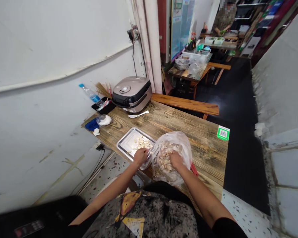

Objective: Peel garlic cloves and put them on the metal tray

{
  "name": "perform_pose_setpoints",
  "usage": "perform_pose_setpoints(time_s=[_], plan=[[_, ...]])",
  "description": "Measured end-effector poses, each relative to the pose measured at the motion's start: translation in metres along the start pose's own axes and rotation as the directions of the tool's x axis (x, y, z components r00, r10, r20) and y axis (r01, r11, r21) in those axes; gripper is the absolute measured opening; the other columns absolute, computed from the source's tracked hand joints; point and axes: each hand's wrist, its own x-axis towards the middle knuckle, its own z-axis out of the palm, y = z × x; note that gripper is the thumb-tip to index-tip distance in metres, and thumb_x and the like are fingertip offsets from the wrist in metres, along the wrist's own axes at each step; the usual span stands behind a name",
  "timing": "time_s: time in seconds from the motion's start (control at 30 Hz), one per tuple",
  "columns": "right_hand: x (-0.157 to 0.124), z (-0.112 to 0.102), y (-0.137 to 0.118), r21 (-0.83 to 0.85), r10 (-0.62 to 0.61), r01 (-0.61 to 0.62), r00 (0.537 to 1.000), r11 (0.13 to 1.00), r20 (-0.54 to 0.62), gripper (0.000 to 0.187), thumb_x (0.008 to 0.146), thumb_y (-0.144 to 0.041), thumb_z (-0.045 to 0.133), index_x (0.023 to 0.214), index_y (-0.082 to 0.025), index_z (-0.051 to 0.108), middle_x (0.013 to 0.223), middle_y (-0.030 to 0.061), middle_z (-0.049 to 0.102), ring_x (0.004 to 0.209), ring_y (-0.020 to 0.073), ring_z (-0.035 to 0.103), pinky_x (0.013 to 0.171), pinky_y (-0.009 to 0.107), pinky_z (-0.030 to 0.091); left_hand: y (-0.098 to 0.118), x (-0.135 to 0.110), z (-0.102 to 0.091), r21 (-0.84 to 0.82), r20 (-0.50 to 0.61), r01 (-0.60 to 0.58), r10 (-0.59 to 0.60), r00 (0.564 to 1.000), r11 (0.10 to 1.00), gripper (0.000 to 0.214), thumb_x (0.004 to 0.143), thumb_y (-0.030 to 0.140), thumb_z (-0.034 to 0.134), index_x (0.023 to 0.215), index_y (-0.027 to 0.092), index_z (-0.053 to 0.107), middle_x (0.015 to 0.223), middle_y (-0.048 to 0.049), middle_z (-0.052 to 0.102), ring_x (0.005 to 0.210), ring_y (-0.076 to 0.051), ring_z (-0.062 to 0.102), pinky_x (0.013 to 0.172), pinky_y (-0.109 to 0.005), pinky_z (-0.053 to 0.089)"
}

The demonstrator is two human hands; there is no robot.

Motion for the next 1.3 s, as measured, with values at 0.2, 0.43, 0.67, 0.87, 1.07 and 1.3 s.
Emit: perform_pose_setpoints(time_s=[0.2, 0.43, 0.67, 0.87, 1.07, 1.3], plan=[[0.002, -0.004, -0.003, 0.216, -0.001, 0.017, 0.997, 0.976, -0.074, 0.017, 0.08, -0.021, 0.046, 0.077, -0.015, 0.062, 0.082, 0.0065, 0.059, 0.079, 0.0163, 0.052, 0.068, 0.023, 0.035, 0.035, -0.024, 0.022, -0.347, 0.206, -0.1, 0.179, 0.962, 0.933, 0.028, 0.077, 0.031, 0.047, 0.064, 0.013, 0.064, 0.055, -0.0004, 0.056, 0.056, -0.011, 0.049, 0.057, -0.021, 0.035], [-0.031, -0.01, -0.002, 0.624, -0.035, 0.095, 0.994, 0.776, -0.107, 0.03, 0.081, -0.038, 0.041, 0.084, -0.015, 0.06, 0.059, -0.0009, 0.058, 0.053, 0.0134, 0.053, 0.052, 0.022, 0.039, 0.071, -0.033, 0.036, -0.694, 0.318, 0.175, 0.079, 0.945, 0.699, 0.029, 0.074, 0.029, 0.05, 0.091, 0.011, 0.064, 0.063, -0.0014, 0.061, 0.051, -0.01, 0.053, 0.052, -0.021, 0.042], [-0.058, -0.022, 0.005, 0.588, -0.03, 0.194, 0.961, 0.786, -0.276, 0.023, 0.078, -0.032, 0.048, 0.079, -0.016, 0.064, 0.072, 0.003, 0.063, 0.067, 0.0151, 0.056, 0.065, 0.025, 0.042, 0.104, -0.041, 0.045, -0.77, 0.342, 0.218, 0.099, 0.934, 0.6, 0.024, 0.07, 0.03, 0.056, 0.08, 0.01, 0.064, 0.058, -0.0018, 0.062, 0.053, -0.012, 0.056, 0.056, -0.023, 0.047], [-0.07, -0.03, 0.009, 0.483, -0.032, 0.221, 0.929, 0.847, -0.369, 0.019, 0.078, -0.026, 0.047, 0.076, -0.017, 0.064, 0.075, 0.0044, 0.063, 0.07, 0.0163, 0.056, 0.068, 0.026, 0.042, 0.114, -0.048, 0.053, -0.833, 0.309, 0.206, 0.123, 0.943, 0.513, 0.022, 0.069, 0.028, 0.059, 0.08, 0.01, 0.064, 0.065, -0.0038, 0.065, 0.058, -0.013, 0.059, 0.062, -0.026, 0.05], [-0.074, -0.037, 0.005, 0.441, -0.074, 0.271, 0.907, 0.855, -0.414, 0.017, 0.078, -0.022, 0.046, 0.078, -0.018, 0.063, 0.079, 0.0048, 0.063, 0.074, 0.0167, 0.055, 0.072, 0.027, 0.041, 0.122, -0.055, 0.043, -0.849, 0.385, 0.333, 0.049, 0.922, 0.411, 0.026, 0.066, 0.032, 0.064, 0.078, 0.009, 0.064, 0.069, -0.0054, 0.066, 0.061, -0.013, 0.06, 0.067, -0.028, 0.05], [-0.079, -0.041, 0.0, 0.393, -0.109, 0.288, 0.901, 0.873, -0.419, 0.016, 0.078, -0.021, 0.046, 0.072, -0.02, 0.061, 0.074, 0.0038, 0.06, 0.071, 0.0169, 0.053, 0.069, 0.028, 0.042, 0.123, -0.054, 0.044, -0.871, 0.45, 0.426, 0.046, 0.892, 0.244, 0.027, 0.056, 0.033, 0.072, 0.062, 0.009, 0.061, 0.052, 0.0001, 0.059, 0.049, -0.008, 0.052, 0.054, -0.02, 0.044]])
